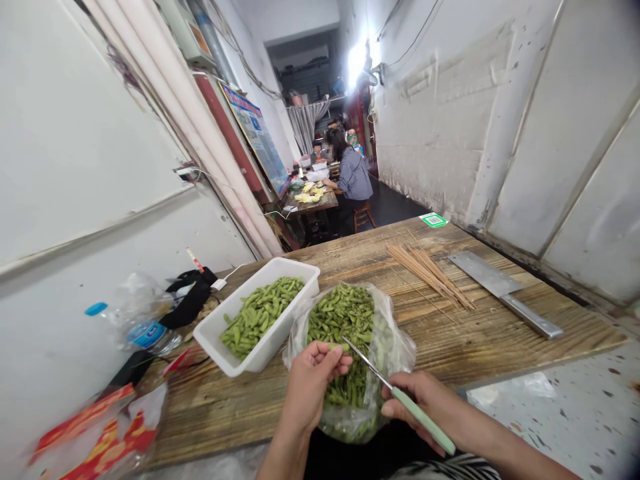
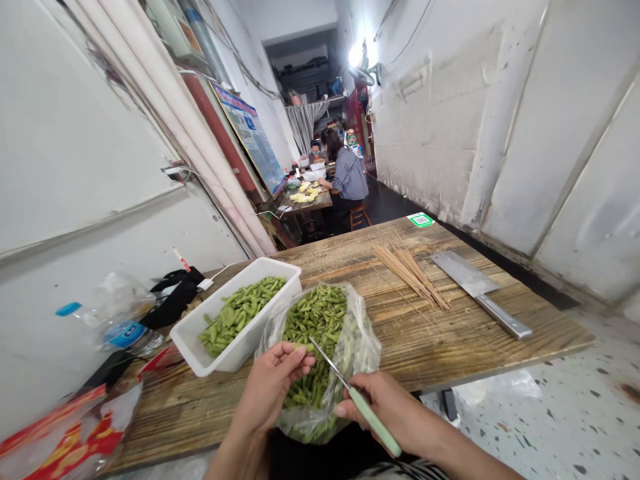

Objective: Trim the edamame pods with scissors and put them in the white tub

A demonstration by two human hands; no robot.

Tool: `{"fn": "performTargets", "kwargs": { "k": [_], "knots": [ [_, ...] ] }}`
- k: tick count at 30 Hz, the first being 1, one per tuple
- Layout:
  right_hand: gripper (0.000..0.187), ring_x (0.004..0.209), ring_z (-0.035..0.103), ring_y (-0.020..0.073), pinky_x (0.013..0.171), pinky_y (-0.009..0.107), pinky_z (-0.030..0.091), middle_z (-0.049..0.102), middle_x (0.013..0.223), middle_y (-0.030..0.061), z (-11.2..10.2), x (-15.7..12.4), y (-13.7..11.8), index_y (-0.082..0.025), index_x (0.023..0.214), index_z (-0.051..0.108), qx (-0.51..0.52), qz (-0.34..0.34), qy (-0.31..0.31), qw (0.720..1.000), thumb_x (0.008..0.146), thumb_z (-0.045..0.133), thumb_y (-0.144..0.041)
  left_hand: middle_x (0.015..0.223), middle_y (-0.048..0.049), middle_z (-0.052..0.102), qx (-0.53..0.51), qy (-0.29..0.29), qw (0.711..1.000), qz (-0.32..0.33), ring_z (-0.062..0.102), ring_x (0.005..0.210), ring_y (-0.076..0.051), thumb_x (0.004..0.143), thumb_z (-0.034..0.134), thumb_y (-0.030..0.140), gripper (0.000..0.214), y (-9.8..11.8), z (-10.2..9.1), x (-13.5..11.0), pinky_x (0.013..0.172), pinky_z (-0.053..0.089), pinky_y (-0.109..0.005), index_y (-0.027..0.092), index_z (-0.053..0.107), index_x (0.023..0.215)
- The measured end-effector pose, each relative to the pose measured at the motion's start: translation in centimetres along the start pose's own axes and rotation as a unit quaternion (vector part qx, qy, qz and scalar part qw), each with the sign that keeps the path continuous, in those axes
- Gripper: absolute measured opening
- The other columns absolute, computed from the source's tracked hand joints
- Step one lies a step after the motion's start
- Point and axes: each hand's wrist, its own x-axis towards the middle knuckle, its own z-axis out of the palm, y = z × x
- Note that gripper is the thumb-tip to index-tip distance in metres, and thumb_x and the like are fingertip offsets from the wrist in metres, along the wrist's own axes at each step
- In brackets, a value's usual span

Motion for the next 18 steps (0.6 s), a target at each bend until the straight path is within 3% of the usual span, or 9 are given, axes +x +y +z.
{"fn": "performTargets", "kwargs": {
  "k": [2,4,5,7,9,11,13,15,18],
  "knots": [
    [0.031,0.030,0.036,0.0051,0.028,0.012,0.025,0.039,0.043,-0.0117,-0.2,0.0,0.4,-0.016,0.088,0.054,0.032,0.001,-0.011,0.999,0.082,0.059,-0.047,0.066,-0.0052,0.069,0.052,0.033,0.997,0.043,0.064,0.063,-0.015,0.065,0.073,0.036,0.028,0.4,-1.1,0.5,0.064,0.051,-0.026,0.013,0.061,0.074],
    [0.034,0.030,0.035,0.0049,0.027,0.012,0.027,0.039,0.043,-0.0122,-0.4,0.0,0.7,-0.017,0.091,0.053,0.068,-0.002,-0.022,0.997,0.082,0.059,-0.050,0.070,-0.0056,0.070,0.127,0.126,0.976,0.124,0.065,0.066,-0.018,0.068,0.069,0.038,0.028,1.5,-3.2,1.3,0.070,0.052,-0.031,0.014,0.062,0.081],
    [0.036,0.030,0.035,0.0046,0.027,0.011,0.027,0.039,0.044,-0.0123,-0.5,-0.1,0.7,-0.017,0.092,0.052,0.081,-0.005,-0.026,0.996,0.081,0.059,-0.051,0.073,-0.0060,0.071,0.175,0.190,0.951,0.167,0.066,0.070,-0.019,0.070,0.066,0.039,0.029,2.3,-4.6,1.8,0.074,0.052,-0.034,0.014,0.062,0.086],
    [0.038,0.030,0.035,0.0040,0.028,0.010,0.028,0.039,0.044,-0.0124,-0.7,-0.2,0.7,-0.017,0.095,0.051,0.090,-0.015,-0.029,0.995,0.082,0.058,-0.052,0.081,-0.0081,0.071,0.297,0.318,0.871,0.228,0.066,0.078,-0.024,0.075,0.059,0.038,0.032,3.8,-7.3,2.8,0.081,0.050,-0.041,0.015,0.063,0.096],
    [0.039,0.031,0.035,0.0036,0.029,0.010,0.028,0.039,0.045,-0.0121,-0.7,-0.2,0.7,-0.016,0.095,0.052,0.078,-0.022,-0.028,0.996,0.082,0.058,-0.052,0.092,-0.0127,0.070,0.442,0.349,0.785,0.259,0.064,0.090,-0.030,0.075,0.056,0.036,0.036,4.9,-9.3,3.5,0.087,0.046,-0.046,0.013,0.064,0.102],
    [0.039,0.032,0.036,0.0036,0.029,0.010,0.028,0.039,0.047,-0.0117,-0.6,-0.2,0.6,-0.016,0.094,0.052,0.061,-0.020,-0.025,0.998,0.082,0.058,-0.053,0.101,-0.0150,0.068,0.532,0.289,0.737,0.302,0.060,0.099,-0.032,0.075,0.055,0.034,0.036,4.9,-9.7,3.8,0.091,0.042,-0.046,0.013,0.066,0.102],
    [0.039,0.032,0.036,0.0037,0.028,0.011,0.027,0.040,0.048,-0.0115,-0.5,-0.1,0.6,-0.016,0.094,0.052,0.051,-0.017,-0.024,0.998,0.081,0.058,-0.053,0.099,-0.0126,0.069,0.571,0.164,0.736,0.325,0.060,0.097,-0.029,0.077,0.054,0.032,0.028,3.9,-8.7,3.6,0.090,0.042,-0.042,0.017,0.070,0.095],
    [0.040,0.032,0.036,0.0036,0.028,0.010,0.027,0.039,0.048,-0.0114,-0.5,-0.1,0.5,-0.016,0.094,0.053,0.046,-0.019,-0.024,0.998,0.081,0.058,-0.053,0.091,-0.0089,0.070,0.604,0.045,0.741,0.289,0.061,0.090,-0.027,0.077,0.055,0.029,0.020,2.4,-6.9,3.2,0.086,0.041,-0.040,0.021,0.073,0.085],
    [0.040,0.032,0.036,0.0034,0.028,0.010,0.025,0.039,0.048,-0.0111,-0.6,-0.2,0.1,-0.016,0.093,0.053,0.040,-0.022,-0.023,0.999,0.081,0.059,-0.053,0.084,-0.0085,0.070,0.648,-0.017,0.735,0.200,0.058,0.091,-0.030,0.071,0.063,0.023,0.013,0.5,-4.6,2.9,0.083,0.035,-0.043,0.024,0.075,0.077]
  ]
}}
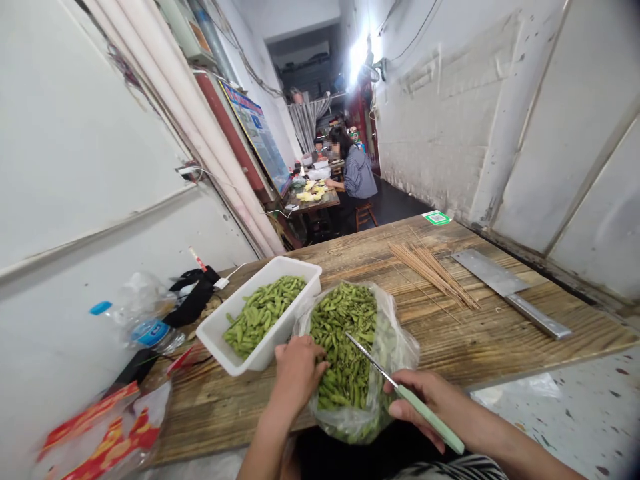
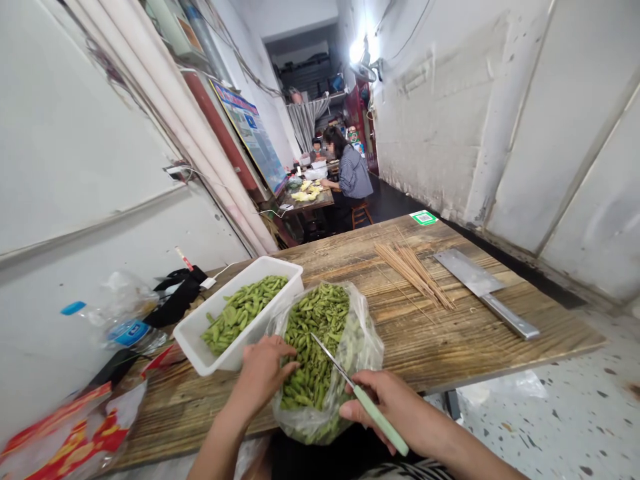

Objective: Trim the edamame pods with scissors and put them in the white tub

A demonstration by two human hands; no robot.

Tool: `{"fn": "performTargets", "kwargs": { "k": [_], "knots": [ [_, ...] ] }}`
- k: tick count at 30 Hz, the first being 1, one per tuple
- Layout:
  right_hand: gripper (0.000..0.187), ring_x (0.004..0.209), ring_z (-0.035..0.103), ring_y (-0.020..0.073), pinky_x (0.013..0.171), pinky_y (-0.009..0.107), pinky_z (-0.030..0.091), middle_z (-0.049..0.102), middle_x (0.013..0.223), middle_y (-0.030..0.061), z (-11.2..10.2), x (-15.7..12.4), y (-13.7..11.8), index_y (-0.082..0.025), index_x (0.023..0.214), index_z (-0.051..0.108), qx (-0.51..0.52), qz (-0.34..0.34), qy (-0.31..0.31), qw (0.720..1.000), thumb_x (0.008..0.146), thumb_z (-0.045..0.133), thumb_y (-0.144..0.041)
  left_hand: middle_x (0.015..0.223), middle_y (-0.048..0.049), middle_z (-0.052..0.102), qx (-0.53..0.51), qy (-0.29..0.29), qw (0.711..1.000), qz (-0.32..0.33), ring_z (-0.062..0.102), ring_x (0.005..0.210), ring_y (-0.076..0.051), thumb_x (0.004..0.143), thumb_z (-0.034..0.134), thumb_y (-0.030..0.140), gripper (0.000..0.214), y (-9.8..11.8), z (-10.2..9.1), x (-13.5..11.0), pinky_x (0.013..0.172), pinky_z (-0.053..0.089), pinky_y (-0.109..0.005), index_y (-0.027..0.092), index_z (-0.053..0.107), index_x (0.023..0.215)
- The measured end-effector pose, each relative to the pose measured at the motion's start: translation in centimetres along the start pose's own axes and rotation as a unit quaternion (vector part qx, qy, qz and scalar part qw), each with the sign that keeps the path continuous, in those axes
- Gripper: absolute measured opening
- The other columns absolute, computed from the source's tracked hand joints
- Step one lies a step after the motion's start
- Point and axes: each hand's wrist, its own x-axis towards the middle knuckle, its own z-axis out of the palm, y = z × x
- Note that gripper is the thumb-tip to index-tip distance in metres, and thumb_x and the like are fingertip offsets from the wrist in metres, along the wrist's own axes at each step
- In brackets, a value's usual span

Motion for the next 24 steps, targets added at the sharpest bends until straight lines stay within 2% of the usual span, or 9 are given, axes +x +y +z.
{"fn": "performTargets", "kwargs": {
  "k": [4,8,12,15,18,21,24],
  "knots": [
    [0.039,0.033,0.037,0.0033,0.028,0.010,0.026,0.039,0.049,-0.0108,-0.1,-0.1,-0.1,-0.016,0.090,0.053,-0.013,0.001,0.000,1.000,0.081,0.059,-0.053,0.084,-0.0085,0.070,-0.050,-0.017,0.999,-0.013,0.057,0.091,-0.030,0.068,0.065,0.020,0.017,0.4,1.1,0.5,0.083,0.031,-0.042,0.027,0.076,0.079],
    [0.039,0.033,0.038,0.0038,0.029,0.010,0.026,0.039,0.049,-0.0107,0.0,-0.1,0.2,-0.016,0.091,0.052,-0.021,0.002,0.002,1.000,0.081,0.059,-0.053,0.084,-0.0070,0.072,-0.163,-0.005,0.987,-0.007,0.059,0.090,-0.028,0.068,0.066,0.022,0.013,0.1,0.6,1.0,0.086,0.035,-0.039,0.027,0.076,0.075],
    [0.040,0.038,0.039,0.0048,0.033,0.012,0.030,0.041,0.053,-0.0090,0.0,-0.5,-0.5,-0.016,0.095,0.054,-0.046,-0.001,0.010,0.999,0.082,0.059,-0.053,0.089,-0.0062,0.074,-0.356,0.032,0.933,-0.039,0.062,0.090,-0.025,0.076,0.062,0.034,0.018,1.0,-0.5,0.9,0.086,0.041,-0.034,0.025,0.075,0.083],
    [0.041,0.045,0.043,0.0060,0.039,0.014,0.034,0.048,0.064,-0.0045,-0.1,-0.9,-1.5,-0.015,0.095,0.057,-0.105,-0.029,0.027,0.994,0.082,0.058,-0.053,0.083,-0.0062,0.073,-0.452,0.014,0.889,-0.069,0.061,0.076,-0.021,0.077,0.061,0.039,0.027,2.3,-1.0,0.2,0.072,0.045,-0.028,0.020,0.074,0.092],
    [0.037,0.054,0.048,0.0090,0.048,0.017,0.037,0.056,0.071,-0.0010,-0.2,-1.2,-2.2,-0.014,0.093,0.060,-0.174,-0.066,0.048,0.981,0.083,0.058,-0.051,0.071,-0.0044,0.069,-0.497,-0.030,0.863,-0.086,0.052,0.059,-0.015,0.076,0.063,0.040,0.028,3.6,-0.9,-0.5,0.057,0.039,-0.022,0.017,0.075,0.086],
    [0.036,0.065,0.051,0.0130,0.056,0.018,0.038,0.060,0.075,-0.0002,-0.2,-1.2,-2.1,-0.015,0.095,0.063,-0.213,-0.078,0.058,0.972,0.082,0.060,-0.049,0.060,-0.0015,0.063,-0.520,-0.058,0.846,-0.099,0.044,0.052,-0.012,0.074,0.065,0.040,0.026,4.6,-0.5,-1.1,0.051,0.034,-0.020,0.016,0.075,0.075],
    [0.036,0.068,0.052,0.0140,0.060,0.019,0.038,0.061,0.078,-0.0008,-0.4,-1.1,-1.8,-0.017,0.098,0.063,-0.220,-0.076,0.057,0.971,0.082,0.061,-0.048,0.058,-0.0001,0.061,-0.536,-0.064,0.835,-0.105,0.042,0.050,-0.011,0.075,0.064,0.041,0.027,5.0,-0.1,-1.3,0.050,0.031,-0.020,0.016,0.074,0.073]
  ]
}}
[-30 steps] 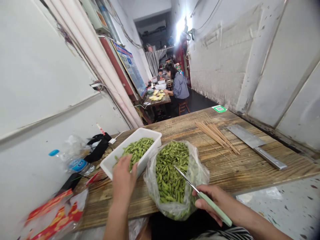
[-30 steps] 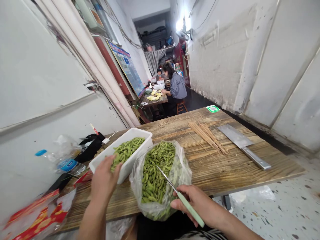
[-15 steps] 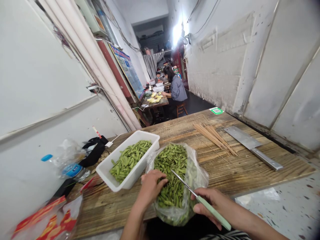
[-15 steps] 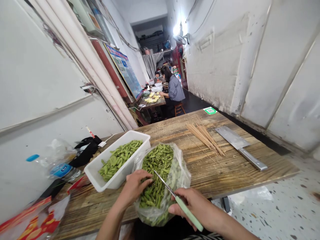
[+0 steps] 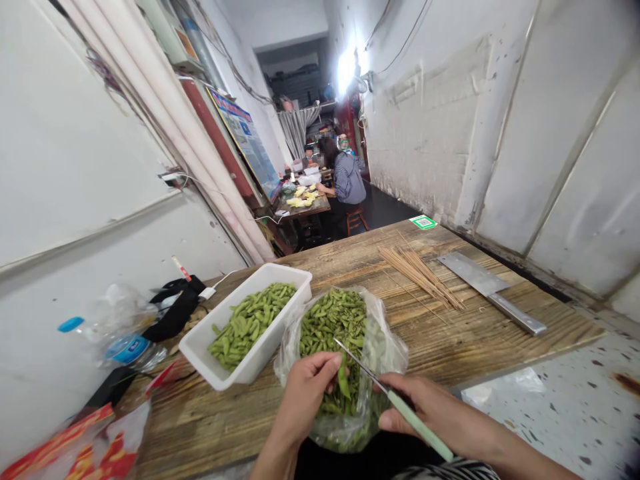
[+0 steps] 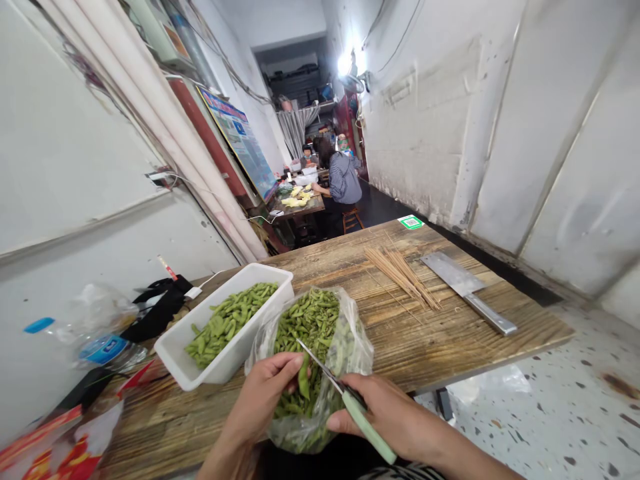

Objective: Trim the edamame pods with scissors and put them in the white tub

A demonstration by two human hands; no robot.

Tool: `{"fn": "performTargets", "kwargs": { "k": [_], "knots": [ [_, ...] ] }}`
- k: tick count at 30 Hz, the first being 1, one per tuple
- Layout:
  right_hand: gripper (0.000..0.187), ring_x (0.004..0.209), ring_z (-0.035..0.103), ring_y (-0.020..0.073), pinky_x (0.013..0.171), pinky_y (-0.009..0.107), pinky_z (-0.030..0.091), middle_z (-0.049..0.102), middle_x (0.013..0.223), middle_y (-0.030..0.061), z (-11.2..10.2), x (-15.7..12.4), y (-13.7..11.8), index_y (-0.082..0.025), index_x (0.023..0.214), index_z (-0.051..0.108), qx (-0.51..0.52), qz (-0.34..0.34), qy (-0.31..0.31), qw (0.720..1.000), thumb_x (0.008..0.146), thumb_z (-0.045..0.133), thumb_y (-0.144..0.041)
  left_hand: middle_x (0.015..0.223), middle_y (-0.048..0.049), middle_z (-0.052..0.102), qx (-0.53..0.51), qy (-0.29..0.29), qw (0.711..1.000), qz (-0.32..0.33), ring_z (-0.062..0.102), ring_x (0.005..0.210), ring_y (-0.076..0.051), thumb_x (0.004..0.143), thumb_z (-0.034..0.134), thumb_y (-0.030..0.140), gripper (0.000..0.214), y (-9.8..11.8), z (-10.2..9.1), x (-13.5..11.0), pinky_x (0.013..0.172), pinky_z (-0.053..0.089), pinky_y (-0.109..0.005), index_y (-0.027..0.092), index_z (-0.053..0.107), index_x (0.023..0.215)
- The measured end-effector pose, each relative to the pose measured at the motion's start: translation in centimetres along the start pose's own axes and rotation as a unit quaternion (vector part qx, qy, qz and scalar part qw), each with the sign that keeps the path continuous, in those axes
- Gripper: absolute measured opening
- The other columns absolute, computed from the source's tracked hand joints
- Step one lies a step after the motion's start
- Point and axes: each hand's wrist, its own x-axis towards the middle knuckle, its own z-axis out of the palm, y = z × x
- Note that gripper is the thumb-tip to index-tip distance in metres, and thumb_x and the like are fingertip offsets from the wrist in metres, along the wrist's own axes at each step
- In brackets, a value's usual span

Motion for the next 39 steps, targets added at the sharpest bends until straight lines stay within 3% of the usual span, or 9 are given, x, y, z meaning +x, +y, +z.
{"fn": "performTargets", "kwargs": {
  "k": [8,13,18,21,24,27,34,39],
  "knots": [
    [0.037,0.069,0.054,0.0152,0.063,0.019,0.040,0.064,0.080,-0.0007,-0.1,-0.1,0.3,-0.017,0.094,0.064,0.007,0.000,-0.001,1.000,0.079,0.063,-0.051,0.051,0.0007,0.054,-0.018,0.009,1.000,-0.006,0.039,0.047,-0.010,0.075,0.062,0.045,0.033,-0.3,0.1,0.0,0.047,0.027,-0.020,0.015,0.071,0.067],
    [0.035,0.063,0.051,0.0138,0.057,0.018,0.037,0.060,0.070,-0.0023,0.0,0.1,0.9,-0.016,0.088,0.065,0.024,0.019,0.018,0.999,0.076,0.066,-0.049,0.046,0.0034,0.047,-0.014,0.002,1.000,-0.012,0.034,0.045,-0.008,0.076,0.062,0.045,0.033,-0.7,0.1,0.1,0.045,0.023,-0.019,0.015,0.071,0.067],
    [0.030,0.057,0.044,0.0105,0.049,0.016,0.030,0.050,0.059,-0.0050,0.5,0.6,1.6,-0.015,0.072,0.062,0.041,0.043,0.038,0.998,0.073,0.070,-0.043,0.050,0.0016,0.053,-0.070,-0.013,0.997,-0.025,0.036,0.043,-0.006,0.075,0.066,0.043,0.032,-1.1,0.1,0.2,0.042,0.024,-0.017,0.011,0.069,0.072],
    [0.034,0.049,0.043,0.0081,0.043,0.015,0.030,0.048,0.059,-0.0059,0.7,0.7,1.7,-0.016,0.082,0.061,0.089,0.053,0.022,0.994,0.074,0.068,-0.048,0.057,-0.0006,0.060,-0.146,0.001,0.988,-0.045,0.048,0.046,-0.007,0.070,0.072,0.040,0.030,-0.9,0.0,0.1,0.044,0.035,-0.016,0.011,0.067,0.077],
    [0.047,0.040,0.041,0.0069,0.037,0.014,0.032,0.045,0.056,-0.0076,0.9,0.5,1.7,-0.017,0.098,0.054,0.171,0.063,-0.033,0.983,0.078,0.058,-0.059,0.071,-0.0030,0.066,-0.240,0.054,0.968,-0.056,0.062,0.061,-0.011,0.063,0.079,0.034,0.030,-0.5,0.0,-0.1,0.056,0.049,-0.020,0.013,0.066,0.080],
    [0.051,0.040,0.042,0.0068,0.038,0.014,0.035,0.044,0.054,-0.0083,0.8,0.2,1.6,-0.017,0.099,0.050,0.197,0.049,-0.052,0.978,0.078,0.055,-0.063,0.078,-0.0038,0.068,-0.284,0.108,0.952,-0.040,0.066,0.069,-0.013,0.059,0.082,0.029,0.030,-0.3,0.0,-0.2,0.064,0.053,-0.022,0.013,0.065,0.078],
    [0.051,0.039,0.044,0.0064,0.037,0.012,0.035,0.045,0.051,-0.0081,0.8,0.2,1.7,-0.016,0.100,0.050,0.180,0.035,-0.052,0.982,0.082,0.052,-0.063,0.075,-0.0031,0.069,-0.279,0.133,0.951,0.000,0.066,0.070,-0.013,0.060,0.081,0.030,0.028,-0.3,0.4,-0.6,0.065,0.054,-0.022,0.012,0.065,0.075],
    [0.051,0.039,0.044,0.0058,0.036,0.012,0.036,0.046,0.053,-0.0078,1.0,0.3,1.6,-0.016,0.099,0.051,0.196,0.034,-0.057,0.978,0.082,0.051,-0.064,0.085,-0.0063,0.071,-0.248,0.134,0.959,0.009,0.067,0.074,-0.015,0.060,0.081,0.031,0.028,-0.3,1.0,-1.0,0.069,0.056,-0.026,0.012,0.067,0.075]
  ]
}}
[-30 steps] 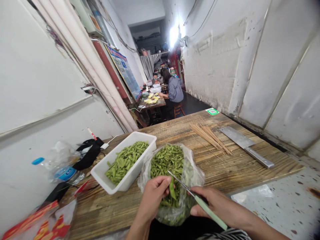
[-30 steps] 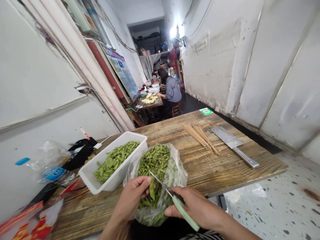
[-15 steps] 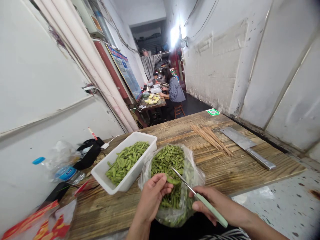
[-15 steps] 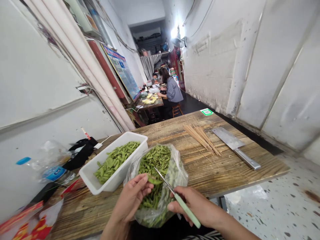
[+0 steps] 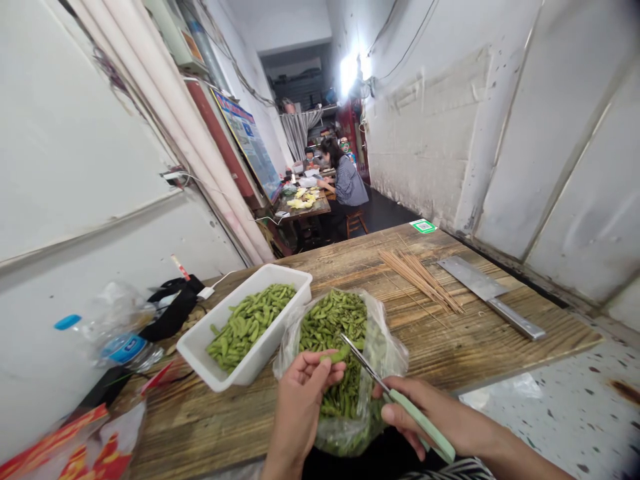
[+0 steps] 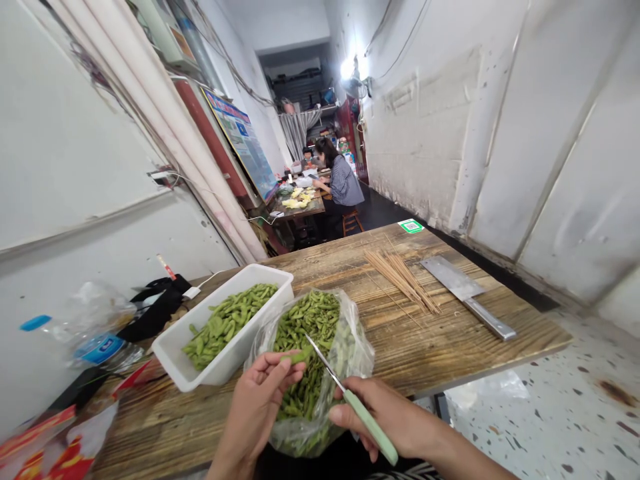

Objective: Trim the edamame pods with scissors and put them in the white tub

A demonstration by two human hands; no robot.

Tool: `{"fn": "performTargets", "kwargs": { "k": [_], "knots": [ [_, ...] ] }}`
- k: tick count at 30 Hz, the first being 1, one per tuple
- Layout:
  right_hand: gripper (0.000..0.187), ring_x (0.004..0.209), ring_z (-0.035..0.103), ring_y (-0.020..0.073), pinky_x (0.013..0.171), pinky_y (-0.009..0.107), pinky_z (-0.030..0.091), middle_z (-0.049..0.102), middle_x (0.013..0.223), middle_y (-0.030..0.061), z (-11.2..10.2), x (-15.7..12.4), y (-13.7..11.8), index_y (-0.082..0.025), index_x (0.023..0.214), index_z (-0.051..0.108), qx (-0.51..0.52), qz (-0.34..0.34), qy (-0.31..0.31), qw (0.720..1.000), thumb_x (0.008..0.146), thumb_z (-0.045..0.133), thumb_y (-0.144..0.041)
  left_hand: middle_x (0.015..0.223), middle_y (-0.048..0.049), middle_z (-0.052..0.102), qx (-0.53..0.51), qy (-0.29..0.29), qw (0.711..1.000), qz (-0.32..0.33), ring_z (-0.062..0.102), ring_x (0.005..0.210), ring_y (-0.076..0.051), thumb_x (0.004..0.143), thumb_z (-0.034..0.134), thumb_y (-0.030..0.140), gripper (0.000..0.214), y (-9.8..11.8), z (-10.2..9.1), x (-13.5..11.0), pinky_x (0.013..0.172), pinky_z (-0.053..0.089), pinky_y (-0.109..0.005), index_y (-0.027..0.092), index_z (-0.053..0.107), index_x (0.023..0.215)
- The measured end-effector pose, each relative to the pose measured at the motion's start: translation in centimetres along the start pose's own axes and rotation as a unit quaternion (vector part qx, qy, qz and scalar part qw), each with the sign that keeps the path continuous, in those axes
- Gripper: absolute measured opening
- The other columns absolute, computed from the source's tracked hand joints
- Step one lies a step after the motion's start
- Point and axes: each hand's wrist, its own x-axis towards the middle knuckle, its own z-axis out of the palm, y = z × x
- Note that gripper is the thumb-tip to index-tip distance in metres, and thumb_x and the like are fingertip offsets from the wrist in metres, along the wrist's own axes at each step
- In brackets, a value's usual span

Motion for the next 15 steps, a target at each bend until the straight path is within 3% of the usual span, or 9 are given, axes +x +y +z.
{"fn": "performTargets", "kwargs": {
  "k": [6,11,15],
  "knots": [
    [0.047,0.036,0.041,0.0042,0.032,0.010,0.033,0.042,0.049,-0.0095,0.0,0.0,-0.4,-0.015,0.096,0.052,0.025,0.004,-0.001,1.000,0.084,0.051,-0.060,0.091,-0.0084,0.071,0.013,-0.005,1.000,-0.008,0.068,0.075,-0.016,0.061,0.080,0.032,0.028,-0.2,0.0,-0.4,0.071,0.056,-0.028,0.012,0.066,0.074],
    [0.038,0.031,0.036,0.0043,0.027,0.011,0.031,0.038,0.045,-0.0114,0.2,0.7,0.1,-0.017,0.089,0.052,0.064,0.046,0.017,0.997,0.082,0.057,-0.054,0.091,-0.0090,0.071,0.033,-0.003,0.999,0.005,0.068,0.077,-0.017,0.064,0.077,0.034,0.029,-0.6,0.0,-0.7,0.073,0.056,-0.029,0.011,0.065,0.077],
    [0.035,0.029,0.036,0.0047,0.025,0.010,0.029,0.037,0.042,-0.0121,0.2,1.0,0.4,-0.017,0.085,0.052,0.062,0.062,0.024,0.996,0.080,0.060,-0.050,0.094,-0.0111,0.071,0.111,0.049,0.990,0.075,0.069,0.078,-0.020,0.067,0.073,0.037,0.029,0.5,-1.5,0.2,0.076,0.056,-0.035,0.013,0.064,0.082]
  ]
}}
